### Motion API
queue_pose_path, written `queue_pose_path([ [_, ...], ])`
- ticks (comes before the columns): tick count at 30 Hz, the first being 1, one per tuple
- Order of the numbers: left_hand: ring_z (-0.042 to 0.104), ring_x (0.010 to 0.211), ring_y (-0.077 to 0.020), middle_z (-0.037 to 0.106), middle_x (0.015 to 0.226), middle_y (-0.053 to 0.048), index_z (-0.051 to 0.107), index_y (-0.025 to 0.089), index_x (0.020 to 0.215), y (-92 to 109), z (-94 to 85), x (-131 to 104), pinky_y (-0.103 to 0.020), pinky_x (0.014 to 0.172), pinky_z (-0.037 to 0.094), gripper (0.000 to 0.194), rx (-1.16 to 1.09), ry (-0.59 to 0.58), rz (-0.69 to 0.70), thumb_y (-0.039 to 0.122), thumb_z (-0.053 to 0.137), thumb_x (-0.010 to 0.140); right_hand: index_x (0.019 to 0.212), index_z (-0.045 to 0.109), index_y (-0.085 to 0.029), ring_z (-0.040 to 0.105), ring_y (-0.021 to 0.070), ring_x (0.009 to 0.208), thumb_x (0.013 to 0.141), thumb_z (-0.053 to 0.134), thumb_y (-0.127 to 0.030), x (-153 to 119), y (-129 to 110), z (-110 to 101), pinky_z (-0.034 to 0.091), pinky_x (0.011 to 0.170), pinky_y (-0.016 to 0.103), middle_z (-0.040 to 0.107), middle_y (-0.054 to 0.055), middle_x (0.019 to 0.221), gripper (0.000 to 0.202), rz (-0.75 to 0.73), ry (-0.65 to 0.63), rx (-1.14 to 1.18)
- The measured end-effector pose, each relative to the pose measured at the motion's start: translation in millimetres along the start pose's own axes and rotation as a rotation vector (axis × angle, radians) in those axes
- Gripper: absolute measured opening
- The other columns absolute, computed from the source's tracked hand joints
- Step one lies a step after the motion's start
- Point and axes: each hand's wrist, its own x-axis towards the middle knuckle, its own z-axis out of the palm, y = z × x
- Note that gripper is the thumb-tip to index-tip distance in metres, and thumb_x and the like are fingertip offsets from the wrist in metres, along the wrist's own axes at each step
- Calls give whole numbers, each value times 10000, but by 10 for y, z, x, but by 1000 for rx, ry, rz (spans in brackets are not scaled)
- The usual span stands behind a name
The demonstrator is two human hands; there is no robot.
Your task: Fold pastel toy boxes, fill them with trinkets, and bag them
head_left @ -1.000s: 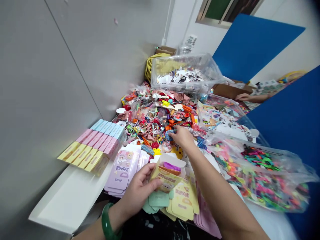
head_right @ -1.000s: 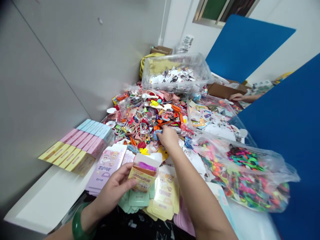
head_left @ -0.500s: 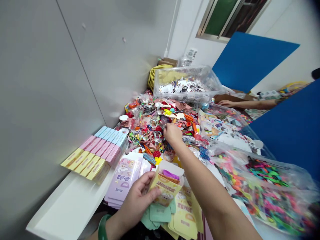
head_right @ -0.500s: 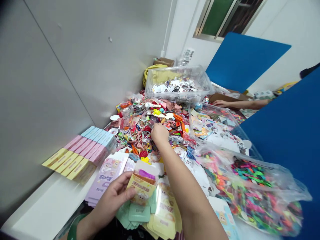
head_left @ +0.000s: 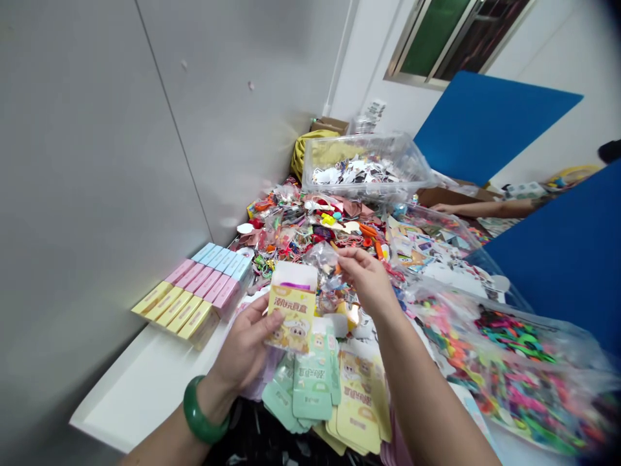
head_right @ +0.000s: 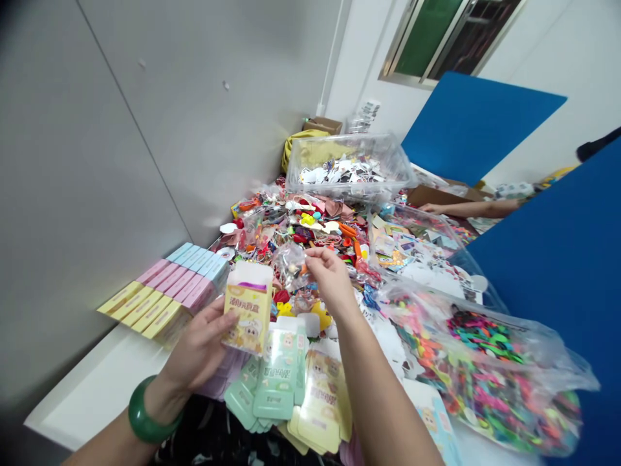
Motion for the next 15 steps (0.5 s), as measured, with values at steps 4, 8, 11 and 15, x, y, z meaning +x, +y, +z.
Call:
queue_pose_path([
  [4,668,1019,-246,724,1076,-94,625,141,1111,-15,137,113,-343,883,540,271,-58,-58,8,177,623,843,895,633,-180,539,105,557,741,665,-379,-499,-73,170,441,516,218,634,-6,682,253,95,-85,274],
  [8,668,1024,-242,727,1068,-83,625,156,1091,-46,203,121,-343,883,543,236,-53,-94,-6,165,605,855,1002,654,-211,607,147,719,738,696,-387,-798,-99,174,495,587,259,686,41,966,320,37,-121,343],
  [11,682,989,-244,727,1071,-93,626,149,1088,-66,219,67,-344,852,555,242,-11,-93,-32,160,614,847,892,682,-191,579,135,655,759,676,-376,-897,-119,97,480,577,260,682,37,844,228,-31,-60,228],
  [15,652,1063,-257,716,1110,-89,622,160,1096,-95,259,3,-381,916,529,255,-8,-106,-57,155,621,841,1107,579,-210,527,115,538,797,631,-353,-962,-111,90,426,496,236,608,-21,664,345,-44,87,289],
])
